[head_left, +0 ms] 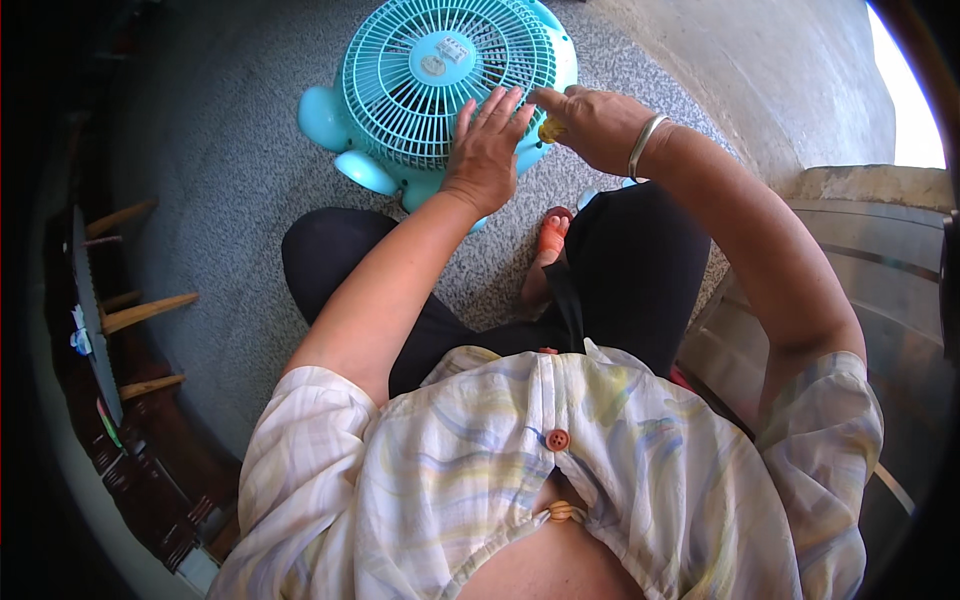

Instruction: Repairing a small electric fan with a screwdriver.

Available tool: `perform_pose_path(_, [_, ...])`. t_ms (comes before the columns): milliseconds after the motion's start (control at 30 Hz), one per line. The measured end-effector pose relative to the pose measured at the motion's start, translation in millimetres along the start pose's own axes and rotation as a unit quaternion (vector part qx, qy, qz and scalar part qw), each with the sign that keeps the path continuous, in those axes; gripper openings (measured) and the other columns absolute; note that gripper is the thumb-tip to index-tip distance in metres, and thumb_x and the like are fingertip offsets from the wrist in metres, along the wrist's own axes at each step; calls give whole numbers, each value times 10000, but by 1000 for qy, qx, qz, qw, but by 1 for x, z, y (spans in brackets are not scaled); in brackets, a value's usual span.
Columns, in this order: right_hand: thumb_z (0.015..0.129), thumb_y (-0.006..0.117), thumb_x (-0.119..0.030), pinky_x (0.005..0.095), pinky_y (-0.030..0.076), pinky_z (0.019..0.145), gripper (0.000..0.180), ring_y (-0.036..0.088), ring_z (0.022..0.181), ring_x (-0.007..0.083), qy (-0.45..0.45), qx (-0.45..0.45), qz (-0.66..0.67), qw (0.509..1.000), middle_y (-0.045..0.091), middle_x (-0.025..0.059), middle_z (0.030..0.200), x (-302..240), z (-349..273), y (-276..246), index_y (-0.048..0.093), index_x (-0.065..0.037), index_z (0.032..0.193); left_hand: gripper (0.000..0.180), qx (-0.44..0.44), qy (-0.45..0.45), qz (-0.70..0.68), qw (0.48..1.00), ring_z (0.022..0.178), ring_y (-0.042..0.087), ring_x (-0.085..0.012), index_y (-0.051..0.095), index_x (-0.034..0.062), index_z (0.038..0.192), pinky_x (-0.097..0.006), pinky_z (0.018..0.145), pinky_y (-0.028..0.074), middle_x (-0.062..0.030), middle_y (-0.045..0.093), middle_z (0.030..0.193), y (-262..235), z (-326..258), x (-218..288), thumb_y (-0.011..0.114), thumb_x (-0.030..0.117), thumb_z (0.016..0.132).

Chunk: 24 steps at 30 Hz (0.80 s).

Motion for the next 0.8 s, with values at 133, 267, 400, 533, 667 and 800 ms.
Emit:
perform_pose_path(133, [803, 636, -418, 383, 505, 559, 479, 648, 675, 306, 43, -43, -6, 998, 641, 148, 724, -1, 2, -1, 494, -8, 1003, 683, -13, -3, -2, 1000, 1335, 268, -277, 363, 146, 1328, -481, 1079, 159, -89, 323, 1416, -1, 2, 2, 628, 44, 706])
perform_pose_path(267, [821, 591, -438, 378, 517, 624, 495, 658, 748, 300, 151, -95, -37, 983, 653, 156, 767, -17, 6, -11, 509, 21, 985, 683, -17, -14, -9, 1000, 1337, 263, -276, 364, 145, 1328, -484, 1081, 155, -88, 323, 1417, -2, -3, -2, 630, 51, 706])
perform_pose_path(400, [797, 652, -391, 367, 508, 566, 408, 651, 683, 294, 64, -13, -20, 998, 646, 136, 740, -1, -3, -5, 526, -22, 915, 588, -9, -1, 0, 1000, 1326, 283, -270, 397, 117, 1295, -471, 1082, 146, -101, 352, 1401, -1, 1, 2, 570, 43, 738])
perform_pose_path(533, [808, 642, -343, 376, 504, 567, 353, 646, 675, 290, -58, 11, -19, 998, 641, 130, 734, -9, -4, -3, 529, -33, 933, 681, -15, -4, 6, 1000, 1337, 259, -273, 362, 145, 1327, -478, 1080, 159, -88, 318, 1420, 1, -1, 0, 627, 61, 706])
perform_pose_path(667, [795, 663, -298, 391, 506, 573, 337, 645, 674, 288, 131, -31, -36, 990, 643, 127, 739, -8, 0, -1, 529, -41, 966, 677, -20, -9, 3, 1000, 1336, 262, -275, 368, 139, 1318, -478, 1079, 161, -97, 318, 1419, 0, -1, 1, 633, 66, 700])
perform_pose_path(800, [792, 667, -294, 391, 514, 589, 355, 644, 670, 295, 45, 25, 21, 998, 644, 127, 732, 0, -5, 4, 528, -46, 1003, 673, -18, -8, 2, 1000, 1334, 267, -277, 370, 137, 1314, -479, 1080, 160, -98, 322, 1417, 0, -1, 1, 634, 64, 699])
Point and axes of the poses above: each hand's wrist, its own z-axis towards the middle knuckle, its own y-axis out of the palm, x = y × z, the point moved 3 cm from there along z, towards the middle knuckle
